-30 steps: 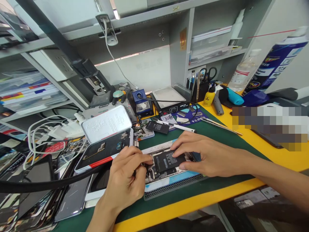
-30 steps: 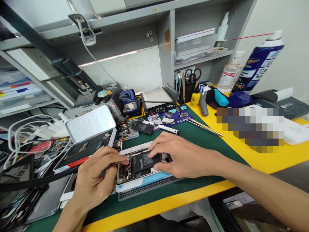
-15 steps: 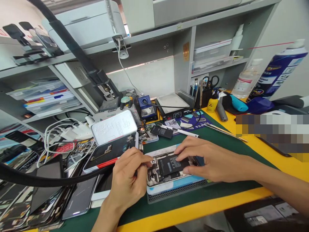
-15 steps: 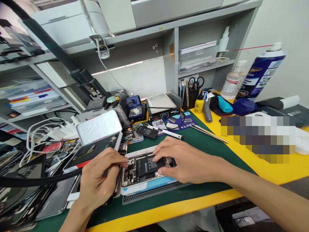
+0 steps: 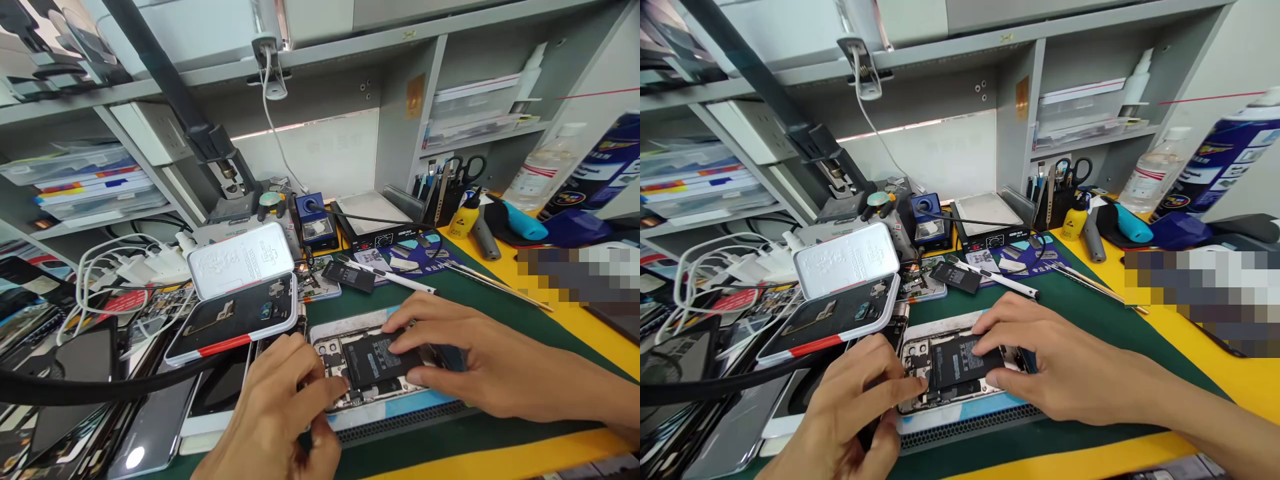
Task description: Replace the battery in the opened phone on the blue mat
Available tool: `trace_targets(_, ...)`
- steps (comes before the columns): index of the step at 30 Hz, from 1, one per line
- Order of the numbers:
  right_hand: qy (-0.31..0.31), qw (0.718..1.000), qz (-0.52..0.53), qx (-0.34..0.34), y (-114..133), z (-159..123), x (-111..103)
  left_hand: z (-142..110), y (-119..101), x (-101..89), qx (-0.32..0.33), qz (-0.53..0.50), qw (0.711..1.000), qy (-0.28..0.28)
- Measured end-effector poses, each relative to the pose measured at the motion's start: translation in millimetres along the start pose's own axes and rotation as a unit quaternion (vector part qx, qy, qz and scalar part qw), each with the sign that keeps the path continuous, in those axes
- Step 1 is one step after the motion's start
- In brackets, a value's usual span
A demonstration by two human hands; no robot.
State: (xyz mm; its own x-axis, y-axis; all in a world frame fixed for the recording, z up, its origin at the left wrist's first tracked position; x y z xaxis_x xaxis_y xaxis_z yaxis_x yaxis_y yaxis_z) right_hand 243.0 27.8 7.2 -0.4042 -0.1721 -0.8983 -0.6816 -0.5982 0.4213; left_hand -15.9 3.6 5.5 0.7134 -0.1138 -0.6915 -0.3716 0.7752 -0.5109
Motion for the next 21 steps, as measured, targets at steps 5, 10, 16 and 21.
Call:
trace_targets(5,0.003,1.0,-0.008,0.01,0,-1,1,-1,-1,0.4,0.0,0.006,1.0,0.008)
trace_targets(10,0.015,0.999,-0.017,0.022,0,-4,2,-1,6,3.9,0.013,0.001,1.0,0.024)
trace_targets(16,0.0,0.999,-0.035,0.008,-2,-7,3,-6,19,12.5,0.079,0.011,0.996,-0.025)
trace_targets(21,-0.006,0.999,-0.039,0.003,-5,-9,6,-5,21,12.4,0.042,-0.007,0.999,-0.031)
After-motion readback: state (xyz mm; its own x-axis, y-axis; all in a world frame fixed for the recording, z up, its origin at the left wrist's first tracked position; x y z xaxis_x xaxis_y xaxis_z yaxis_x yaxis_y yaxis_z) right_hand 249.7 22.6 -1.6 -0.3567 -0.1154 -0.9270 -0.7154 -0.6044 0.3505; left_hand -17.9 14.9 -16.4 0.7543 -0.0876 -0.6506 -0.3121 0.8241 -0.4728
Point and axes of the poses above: each hand's wrist, its own z-axis towards the middle knuckle, its own x-axis out of the palm, y = z × x, the point moved 3 cm from there along z, towards the middle knuckle, and after that the axes turned 12 degrees about -z, right-handed, at the moved point
